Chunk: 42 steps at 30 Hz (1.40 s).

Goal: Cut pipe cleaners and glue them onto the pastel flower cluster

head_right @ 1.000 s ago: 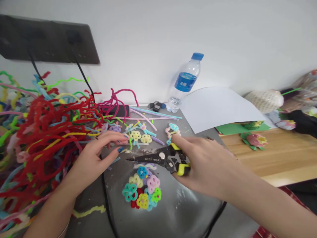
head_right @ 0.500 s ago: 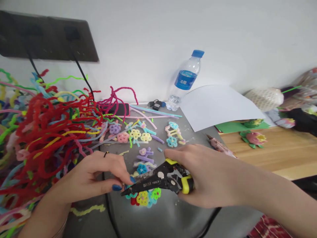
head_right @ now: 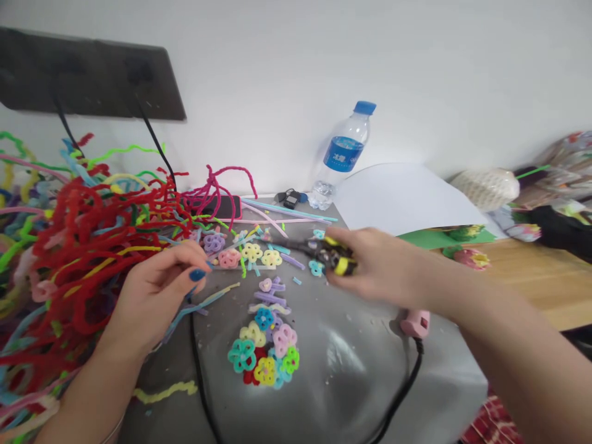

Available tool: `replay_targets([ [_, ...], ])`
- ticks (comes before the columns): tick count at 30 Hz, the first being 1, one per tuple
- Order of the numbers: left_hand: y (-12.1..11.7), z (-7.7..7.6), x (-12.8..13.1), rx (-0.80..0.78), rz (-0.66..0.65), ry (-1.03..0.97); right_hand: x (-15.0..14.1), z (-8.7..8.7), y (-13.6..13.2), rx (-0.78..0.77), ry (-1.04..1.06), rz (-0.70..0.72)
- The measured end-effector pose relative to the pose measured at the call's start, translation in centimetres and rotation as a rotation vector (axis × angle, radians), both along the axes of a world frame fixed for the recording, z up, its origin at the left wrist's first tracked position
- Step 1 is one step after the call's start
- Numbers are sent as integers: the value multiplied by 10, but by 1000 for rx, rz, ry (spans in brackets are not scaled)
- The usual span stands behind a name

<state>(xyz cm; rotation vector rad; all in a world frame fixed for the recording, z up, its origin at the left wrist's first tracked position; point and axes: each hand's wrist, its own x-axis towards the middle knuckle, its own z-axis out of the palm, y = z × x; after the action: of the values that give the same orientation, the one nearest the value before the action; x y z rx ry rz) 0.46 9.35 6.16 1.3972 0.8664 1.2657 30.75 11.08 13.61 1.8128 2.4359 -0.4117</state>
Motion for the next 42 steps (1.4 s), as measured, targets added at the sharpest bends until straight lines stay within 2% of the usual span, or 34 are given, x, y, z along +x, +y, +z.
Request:
replay_targets([
  [2,1,-2,4,-151,68,-104,-5,-7,18,60,-100,-110],
  [4,2,-1,9,-284,85,-207,-13,-21,35,157,-204,-224],
  [7,2,2,15,-389,59,-332,-27,-50,59,270,-175,-209],
  [10,3,1,17,-437,38,-402,-41,-75,77,299,-120,-179],
  [13,3,-1,18,-486,40,-423,-53,-92,90,304,-74,-167],
  [16,3,-3,20,-526,58,-445,-62,-101,94,312,-36,-170],
  [24,5,-12,23,-544,41,-390,-66,-111,81,378,-2,-235],
  [28,7,-20,25,-453,26,-198,-67,-112,76,394,-3,-258],
  [31,8,-25,29,-280,-9,27,-66,-108,68,430,38,-281],
  [34,9,-26,35,-107,-3,240,-60,-102,52,546,223,-264],
  [37,10,-26,41,7,-9,437,-52,-94,27,628,500,-159],
  [39,11,-27,44,64,-23,521,-49,-90,9,629,652,-124],
  [42,12,-27,46,97,-50,580,-46,-87,-15,582,787,-167],
])
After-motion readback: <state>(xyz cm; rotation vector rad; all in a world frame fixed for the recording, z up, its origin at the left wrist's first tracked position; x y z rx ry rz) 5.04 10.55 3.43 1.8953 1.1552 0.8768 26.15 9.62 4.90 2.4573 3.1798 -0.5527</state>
